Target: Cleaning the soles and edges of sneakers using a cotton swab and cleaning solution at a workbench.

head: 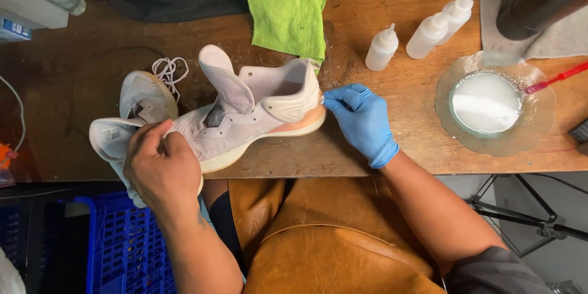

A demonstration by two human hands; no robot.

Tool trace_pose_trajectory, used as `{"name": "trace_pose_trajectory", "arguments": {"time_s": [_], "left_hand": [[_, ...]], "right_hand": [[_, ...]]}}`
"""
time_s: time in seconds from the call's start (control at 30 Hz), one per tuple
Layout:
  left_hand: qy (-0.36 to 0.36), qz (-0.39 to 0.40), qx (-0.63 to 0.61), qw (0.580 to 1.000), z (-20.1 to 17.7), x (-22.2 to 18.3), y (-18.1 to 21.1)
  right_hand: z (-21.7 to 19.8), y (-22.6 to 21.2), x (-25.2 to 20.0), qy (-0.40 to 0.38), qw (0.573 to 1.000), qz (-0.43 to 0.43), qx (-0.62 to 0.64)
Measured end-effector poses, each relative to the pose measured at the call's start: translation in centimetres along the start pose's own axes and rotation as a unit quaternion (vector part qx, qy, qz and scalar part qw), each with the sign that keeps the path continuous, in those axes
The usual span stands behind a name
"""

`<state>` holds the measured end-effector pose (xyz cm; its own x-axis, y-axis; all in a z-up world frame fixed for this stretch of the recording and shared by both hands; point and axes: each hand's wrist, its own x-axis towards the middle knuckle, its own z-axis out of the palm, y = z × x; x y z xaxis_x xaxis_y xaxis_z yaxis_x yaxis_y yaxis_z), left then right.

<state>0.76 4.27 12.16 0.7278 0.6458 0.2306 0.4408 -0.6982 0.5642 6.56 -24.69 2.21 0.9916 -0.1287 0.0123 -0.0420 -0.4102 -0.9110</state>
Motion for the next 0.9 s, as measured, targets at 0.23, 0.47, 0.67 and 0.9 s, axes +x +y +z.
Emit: {"name": "trace_pose_trajectory", "arguments": {"time_s": [0.23,0.47,0.67,0.9], "left_hand": [[-0.024,-0.039,0.048,0.998,-0.9,0.2,-0.2],[-0.163,0.032,0.084,0.983,-5.5,-2.6,2.0],[-0.197,0.221,0.098,0.950,-5.1,-5.6,-1.9],[-0.074,0.465,0.112,0.875,-5.4,-5.2,-4.0]], "right_hand": [[1.1,-0.1,-1.9,0.031,0.983,-0.176,-0.036],[0.2,0.3,0.8,0.011,0.984,-0.178,-0.027],[1.1,1.2,2.4,-0.029,0.995,-0.094,-0.008],[1.0,0.1,3.0,-0.024,0.997,-0.038,0.066]]}}
